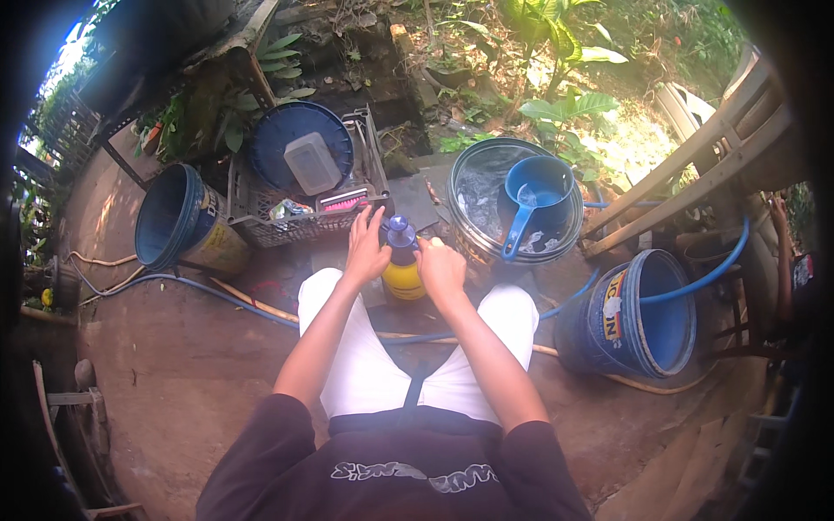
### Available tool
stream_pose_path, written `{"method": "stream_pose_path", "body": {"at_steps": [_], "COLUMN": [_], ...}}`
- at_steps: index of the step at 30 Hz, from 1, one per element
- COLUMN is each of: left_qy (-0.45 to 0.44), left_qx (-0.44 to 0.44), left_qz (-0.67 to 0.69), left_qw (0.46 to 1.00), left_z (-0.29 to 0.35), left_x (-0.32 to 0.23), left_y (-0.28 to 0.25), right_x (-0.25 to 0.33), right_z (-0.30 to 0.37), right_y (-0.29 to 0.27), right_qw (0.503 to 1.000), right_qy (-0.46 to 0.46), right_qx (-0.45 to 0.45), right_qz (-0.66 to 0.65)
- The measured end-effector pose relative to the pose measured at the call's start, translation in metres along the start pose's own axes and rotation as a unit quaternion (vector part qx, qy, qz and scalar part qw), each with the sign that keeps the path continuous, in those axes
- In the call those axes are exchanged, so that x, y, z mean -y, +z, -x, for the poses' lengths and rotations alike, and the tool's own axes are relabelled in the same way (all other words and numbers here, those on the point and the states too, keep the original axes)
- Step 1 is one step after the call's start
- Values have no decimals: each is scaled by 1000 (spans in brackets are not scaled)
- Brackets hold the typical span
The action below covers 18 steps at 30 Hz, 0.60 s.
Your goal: The person sits on the ground, scoops water from a bucket into a yellow garden sprayer using a blue scoop, then screws on the pump head. The person stands and sprays water onto several potted plants arranged on shelves and the ground.
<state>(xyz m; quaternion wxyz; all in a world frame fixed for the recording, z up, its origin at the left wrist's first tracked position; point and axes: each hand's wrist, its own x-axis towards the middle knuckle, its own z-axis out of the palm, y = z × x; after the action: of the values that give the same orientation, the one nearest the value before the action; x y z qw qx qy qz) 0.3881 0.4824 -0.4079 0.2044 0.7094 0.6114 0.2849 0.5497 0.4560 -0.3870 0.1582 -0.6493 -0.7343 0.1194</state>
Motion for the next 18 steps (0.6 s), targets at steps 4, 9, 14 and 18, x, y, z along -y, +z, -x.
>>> {"method": "stream_pose_path", "body": {"at_steps": [4,9,14,18], "left_qy": [-98,-103,-77,-32], "left_qx": [60,79,161,51], "left_qz": [204,132,-53,-106], "left_qw": [972,983,983,993], "left_z": [5,0,-9,2], "left_x": [-5,3,-12,-13], "left_y": [17,24,-10,-4], "right_x": [-5,-8,-28,-8], "right_z": [19,-7,-25,-19], "right_y": [1,-11,6,-20], "right_qw": [974,974,985,998], "right_qy": [26,-25,-147,-21], "right_qx": [105,-144,-87,3], "right_qz": [-200,-171,13,-60]}}
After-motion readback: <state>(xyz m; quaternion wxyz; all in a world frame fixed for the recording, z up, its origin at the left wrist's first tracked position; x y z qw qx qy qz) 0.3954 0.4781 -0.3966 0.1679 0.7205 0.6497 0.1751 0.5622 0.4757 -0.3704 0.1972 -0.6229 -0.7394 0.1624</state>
